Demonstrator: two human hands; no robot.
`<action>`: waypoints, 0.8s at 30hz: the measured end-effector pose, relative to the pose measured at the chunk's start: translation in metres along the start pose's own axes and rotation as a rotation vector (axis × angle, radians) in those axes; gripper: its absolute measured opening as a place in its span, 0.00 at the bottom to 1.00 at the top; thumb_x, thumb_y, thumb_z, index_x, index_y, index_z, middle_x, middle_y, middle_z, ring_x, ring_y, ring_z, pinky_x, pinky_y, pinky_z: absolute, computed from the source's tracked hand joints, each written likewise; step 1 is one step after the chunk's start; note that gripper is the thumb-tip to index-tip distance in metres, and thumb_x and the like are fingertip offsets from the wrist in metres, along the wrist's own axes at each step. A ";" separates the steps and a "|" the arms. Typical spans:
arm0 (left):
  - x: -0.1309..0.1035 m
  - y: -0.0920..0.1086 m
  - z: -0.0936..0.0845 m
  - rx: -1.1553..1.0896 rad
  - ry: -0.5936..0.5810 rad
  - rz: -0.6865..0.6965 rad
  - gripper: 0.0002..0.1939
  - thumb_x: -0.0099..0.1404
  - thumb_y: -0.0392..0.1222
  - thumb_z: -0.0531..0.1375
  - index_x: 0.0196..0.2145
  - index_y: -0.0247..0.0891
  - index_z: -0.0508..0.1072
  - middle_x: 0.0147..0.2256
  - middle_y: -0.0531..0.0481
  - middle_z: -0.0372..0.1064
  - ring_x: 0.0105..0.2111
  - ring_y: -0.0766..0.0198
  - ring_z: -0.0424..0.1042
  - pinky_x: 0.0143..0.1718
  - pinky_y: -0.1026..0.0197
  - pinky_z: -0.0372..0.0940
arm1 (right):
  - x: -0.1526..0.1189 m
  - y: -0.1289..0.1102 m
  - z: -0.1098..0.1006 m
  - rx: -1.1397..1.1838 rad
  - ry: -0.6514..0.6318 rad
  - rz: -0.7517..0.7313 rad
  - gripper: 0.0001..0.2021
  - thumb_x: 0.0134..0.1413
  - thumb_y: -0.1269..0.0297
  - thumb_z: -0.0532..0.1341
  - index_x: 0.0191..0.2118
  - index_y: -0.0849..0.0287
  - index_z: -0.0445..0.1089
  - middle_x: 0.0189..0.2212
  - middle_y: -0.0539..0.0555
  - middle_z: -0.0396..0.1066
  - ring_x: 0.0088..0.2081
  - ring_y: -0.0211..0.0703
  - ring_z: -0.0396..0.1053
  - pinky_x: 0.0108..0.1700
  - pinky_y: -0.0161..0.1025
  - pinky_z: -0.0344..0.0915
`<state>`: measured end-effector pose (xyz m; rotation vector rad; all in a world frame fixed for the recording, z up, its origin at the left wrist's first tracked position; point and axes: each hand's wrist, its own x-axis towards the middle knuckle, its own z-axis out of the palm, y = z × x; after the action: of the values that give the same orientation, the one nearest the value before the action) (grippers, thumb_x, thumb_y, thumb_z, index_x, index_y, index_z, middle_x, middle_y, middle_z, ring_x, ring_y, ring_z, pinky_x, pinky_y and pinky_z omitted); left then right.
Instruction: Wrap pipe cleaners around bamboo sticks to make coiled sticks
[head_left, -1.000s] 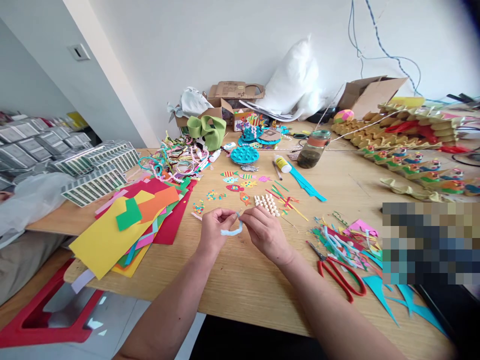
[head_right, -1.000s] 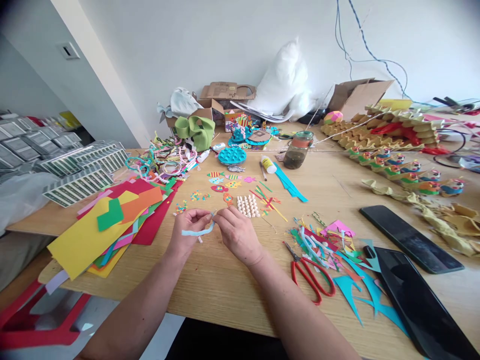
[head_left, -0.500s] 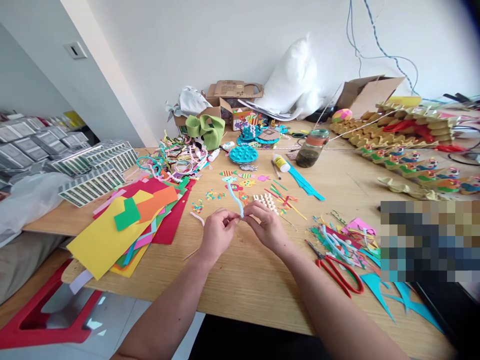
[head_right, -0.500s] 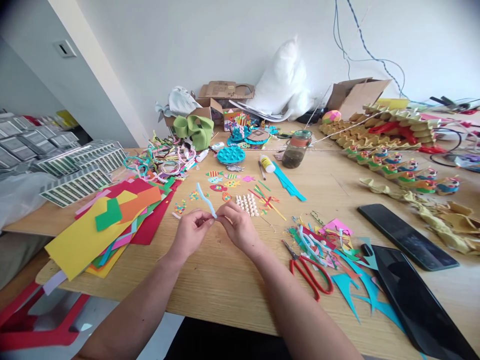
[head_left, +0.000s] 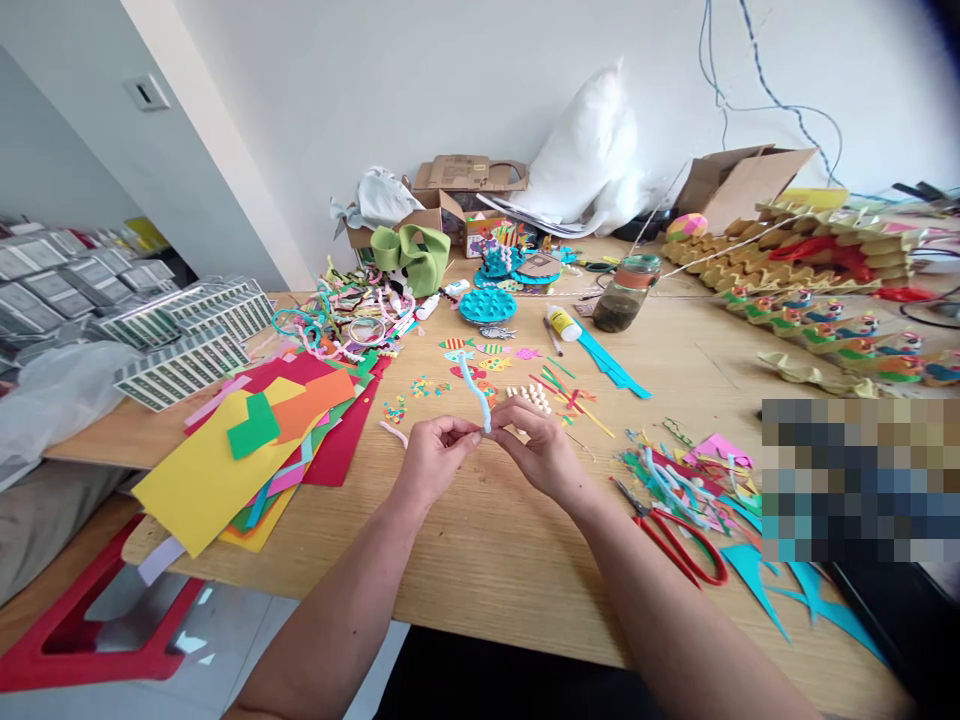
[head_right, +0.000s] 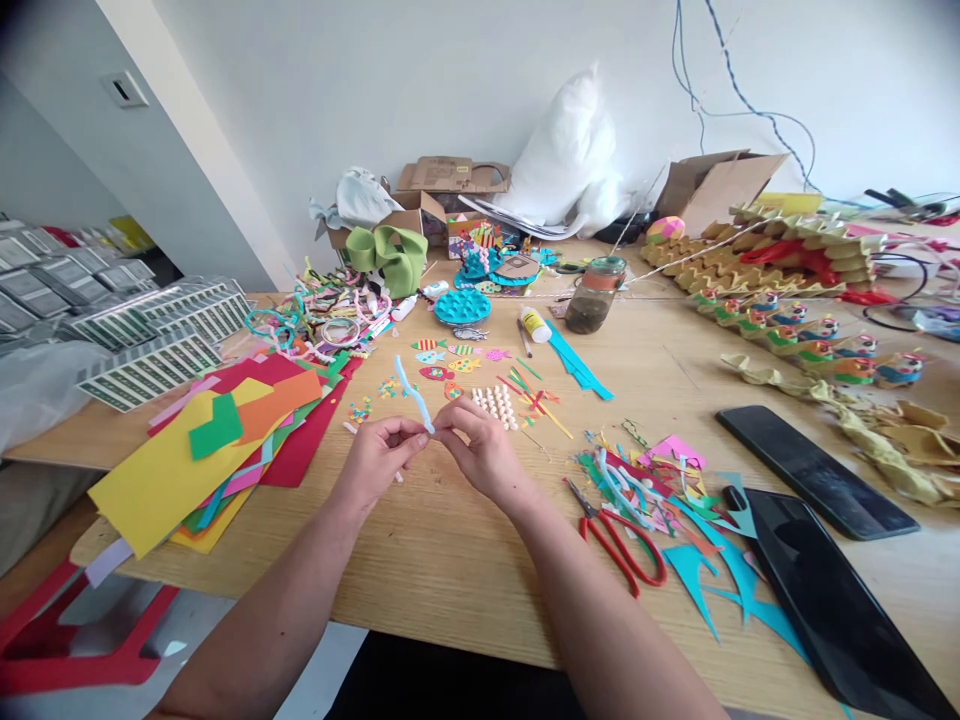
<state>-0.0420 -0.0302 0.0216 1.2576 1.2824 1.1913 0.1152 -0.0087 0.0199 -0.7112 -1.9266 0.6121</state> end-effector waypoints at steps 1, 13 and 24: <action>0.000 0.000 0.000 -0.018 -0.002 -0.016 0.09 0.47 0.42 0.64 0.26 0.33 0.75 0.18 0.53 0.65 0.17 0.72 0.59 0.16 0.69 0.55 | 0.000 -0.001 -0.001 0.002 -0.003 -0.002 0.05 0.56 0.70 0.56 0.30 0.58 0.66 0.30 0.53 0.66 0.33 0.39 0.66 0.37 0.38 0.63; 0.001 0.003 -0.003 -0.139 -0.069 -0.161 0.13 0.43 0.45 0.66 0.25 0.32 0.75 0.17 0.54 0.64 0.14 0.75 0.57 0.13 0.70 0.48 | -0.001 -0.003 -0.004 0.009 -0.041 -0.033 0.04 0.56 0.70 0.55 0.32 0.58 0.67 0.31 0.54 0.67 0.35 0.40 0.66 0.37 0.38 0.64; -0.002 -0.001 -0.003 0.197 -0.006 0.213 0.05 0.52 0.38 0.61 0.22 0.36 0.76 0.21 0.51 0.65 0.22 0.69 0.62 0.24 0.66 0.57 | -0.002 -0.001 0.001 -0.065 -0.067 0.010 0.06 0.57 0.70 0.54 0.30 0.58 0.66 0.29 0.53 0.66 0.32 0.39 0.64 0.35 0.37 0.62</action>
<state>-0.0448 -0.0325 0.0208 1.5719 1.3112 1.2302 0.1145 -0.0109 0.0193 -0.7501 -2.0132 0.5885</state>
